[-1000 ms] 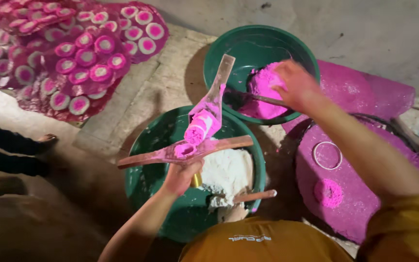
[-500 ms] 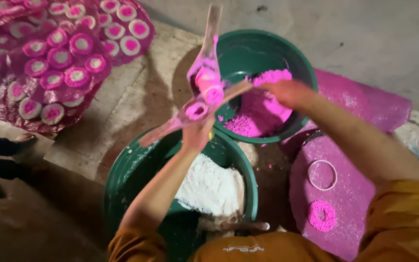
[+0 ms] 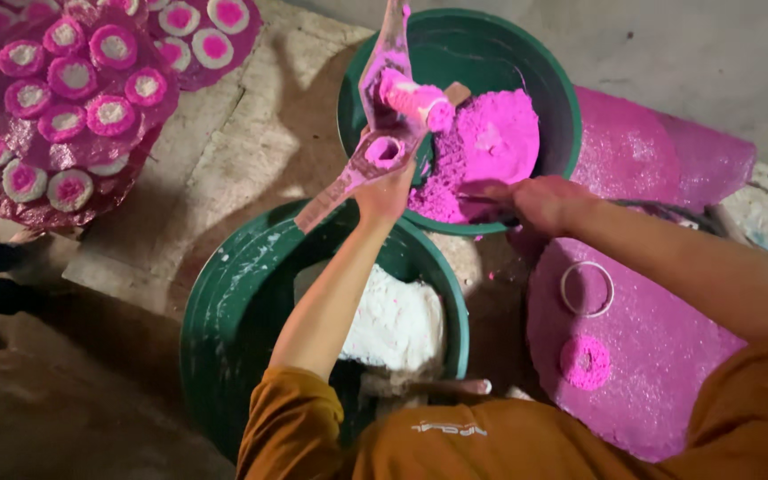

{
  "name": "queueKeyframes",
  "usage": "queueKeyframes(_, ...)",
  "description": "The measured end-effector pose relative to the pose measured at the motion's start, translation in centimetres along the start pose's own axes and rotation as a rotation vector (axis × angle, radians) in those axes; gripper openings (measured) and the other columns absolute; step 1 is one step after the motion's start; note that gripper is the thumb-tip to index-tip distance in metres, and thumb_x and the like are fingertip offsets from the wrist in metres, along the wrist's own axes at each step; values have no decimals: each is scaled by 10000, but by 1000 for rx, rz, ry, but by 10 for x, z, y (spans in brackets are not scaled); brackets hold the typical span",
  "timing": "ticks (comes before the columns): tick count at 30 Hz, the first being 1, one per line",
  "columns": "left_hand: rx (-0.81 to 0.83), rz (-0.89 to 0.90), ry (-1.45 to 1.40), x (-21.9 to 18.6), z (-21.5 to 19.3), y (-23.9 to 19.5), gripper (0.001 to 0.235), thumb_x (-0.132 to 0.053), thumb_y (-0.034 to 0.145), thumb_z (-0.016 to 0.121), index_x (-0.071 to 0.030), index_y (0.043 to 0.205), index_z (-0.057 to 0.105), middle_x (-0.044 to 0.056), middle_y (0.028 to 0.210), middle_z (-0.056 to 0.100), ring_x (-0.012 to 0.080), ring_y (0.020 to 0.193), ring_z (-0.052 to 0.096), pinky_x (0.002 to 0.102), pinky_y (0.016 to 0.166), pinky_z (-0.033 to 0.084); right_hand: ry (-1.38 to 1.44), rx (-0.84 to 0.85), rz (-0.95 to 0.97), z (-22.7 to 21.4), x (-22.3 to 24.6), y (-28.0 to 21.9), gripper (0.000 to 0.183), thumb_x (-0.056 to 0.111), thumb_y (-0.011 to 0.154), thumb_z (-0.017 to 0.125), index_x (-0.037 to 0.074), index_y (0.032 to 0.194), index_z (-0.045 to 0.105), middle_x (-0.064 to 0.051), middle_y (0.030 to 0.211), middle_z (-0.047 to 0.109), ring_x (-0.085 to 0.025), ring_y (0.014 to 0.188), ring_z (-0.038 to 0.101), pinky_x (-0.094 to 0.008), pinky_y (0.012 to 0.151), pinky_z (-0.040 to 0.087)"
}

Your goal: The person uses a wooden press to layer pink and white powders into circular molds on a pink mat. They repeatedly scoop pink powder into the press, compact it, and then add white powder to create layered discs. The finished discs are arranged on the mat.

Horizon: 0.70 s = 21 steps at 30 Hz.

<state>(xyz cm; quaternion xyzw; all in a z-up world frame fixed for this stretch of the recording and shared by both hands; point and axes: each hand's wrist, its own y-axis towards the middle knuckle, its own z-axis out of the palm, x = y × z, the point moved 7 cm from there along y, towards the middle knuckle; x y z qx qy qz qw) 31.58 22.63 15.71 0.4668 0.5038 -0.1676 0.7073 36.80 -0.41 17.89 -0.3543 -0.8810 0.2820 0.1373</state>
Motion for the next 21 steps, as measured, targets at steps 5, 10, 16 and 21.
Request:
queueKeyframes(5,8,-310,-75,29,2,-5,436,-86,845,742,-37,1251,593,96,943,685,193,818,655,334,736,543,289,-86,-141,22,-6,-28,702,241,795,724,268,1471,535,-128,1200,727,-334,1001,727,-438,876,564)
queueKeyframes(10,5,-77,126,8,-19,18,488,-177,905,762,-36,1332,574,115,1171,689,226,1070,682,349,922,551,379,-320,-260,28,-26,-60,400,139,917,619,93,1310,678,-186,1166,742,-324,1023,731,-407,914,560)
queueKeyframes(16,246,167,782,-41,-27,28,641,-384,939,711,-65,1461,520,135,1413,588,313,1259,581,417,1052,486,826,-222,-41,-12,-54,-118,408,168,1041,611,131,1443,671,-262,990,709,-233,755,528,-462,740,469)
queueKeyframes(21,544,284,744,-97,-13,-4,583,-382,886,694,-152,1409,575,84,1466,579,270,1271,582,387,1039,494,368,-305,-118,-105,-3,-153,406,328,955,635,325,1358,685,2,1030,806,-132,894,750,-338,799,565)
